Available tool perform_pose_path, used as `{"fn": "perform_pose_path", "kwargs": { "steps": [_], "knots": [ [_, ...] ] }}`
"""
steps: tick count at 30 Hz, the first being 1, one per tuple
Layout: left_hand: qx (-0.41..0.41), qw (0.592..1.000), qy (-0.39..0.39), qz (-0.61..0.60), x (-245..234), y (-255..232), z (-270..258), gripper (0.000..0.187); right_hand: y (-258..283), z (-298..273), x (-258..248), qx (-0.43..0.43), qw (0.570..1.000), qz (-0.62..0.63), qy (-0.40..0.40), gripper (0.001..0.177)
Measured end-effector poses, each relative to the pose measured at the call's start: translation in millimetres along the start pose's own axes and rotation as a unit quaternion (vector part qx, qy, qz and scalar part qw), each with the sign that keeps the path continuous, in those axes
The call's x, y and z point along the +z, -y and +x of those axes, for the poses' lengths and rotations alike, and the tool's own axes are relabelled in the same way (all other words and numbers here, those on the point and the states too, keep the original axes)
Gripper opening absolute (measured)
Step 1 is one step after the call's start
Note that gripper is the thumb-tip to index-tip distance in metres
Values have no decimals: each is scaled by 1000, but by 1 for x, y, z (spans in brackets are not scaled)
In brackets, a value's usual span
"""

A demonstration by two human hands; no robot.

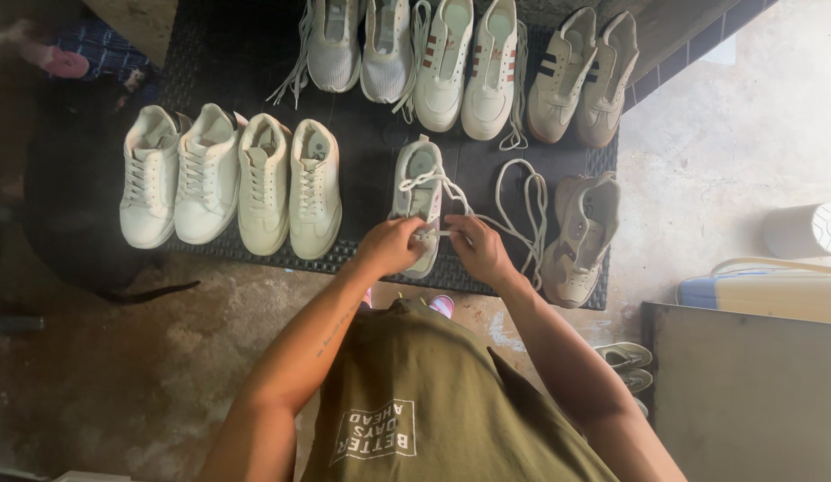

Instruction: The person laces a white sneaker by threading the laces through the eyelets and tying them. The person handles the shoe and laces by hand.

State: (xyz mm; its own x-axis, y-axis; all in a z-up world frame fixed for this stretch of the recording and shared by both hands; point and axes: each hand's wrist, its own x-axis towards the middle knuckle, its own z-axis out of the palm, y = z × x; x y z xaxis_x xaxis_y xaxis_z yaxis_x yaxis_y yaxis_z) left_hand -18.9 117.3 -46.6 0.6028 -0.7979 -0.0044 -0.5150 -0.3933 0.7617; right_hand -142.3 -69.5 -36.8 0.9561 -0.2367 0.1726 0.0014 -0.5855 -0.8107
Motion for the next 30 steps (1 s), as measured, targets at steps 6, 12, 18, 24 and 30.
{"fn": "perform_pose_path", "kwargs": {
  "steps": [6, 12, 18, 24, 30],
  "knots": [
    [49, 989, -46, 129, 12, 23, -6, 23, -5, -7, 12, 34, 999, -6, 36, 21],
    [-5, 1000, 1, -29, 8, 34, -7, 18, -9, -8, 23, 174, 980, 88, 33, 22],
    [8, 995, -26, -93, 7, 33, -10, 18, -27, -9, 33, 224, 953, 201, 50, 19],
    [23, 992, -31, -120, 7, 40, -11, 15, -32, -5, 38, 204, 946, 249, 41, 21],
    [10, 996, -11, -87, 8, 48, -8, 19, -14, -1, 32, 176, 975, 116, 66, 25]
  ]
}}
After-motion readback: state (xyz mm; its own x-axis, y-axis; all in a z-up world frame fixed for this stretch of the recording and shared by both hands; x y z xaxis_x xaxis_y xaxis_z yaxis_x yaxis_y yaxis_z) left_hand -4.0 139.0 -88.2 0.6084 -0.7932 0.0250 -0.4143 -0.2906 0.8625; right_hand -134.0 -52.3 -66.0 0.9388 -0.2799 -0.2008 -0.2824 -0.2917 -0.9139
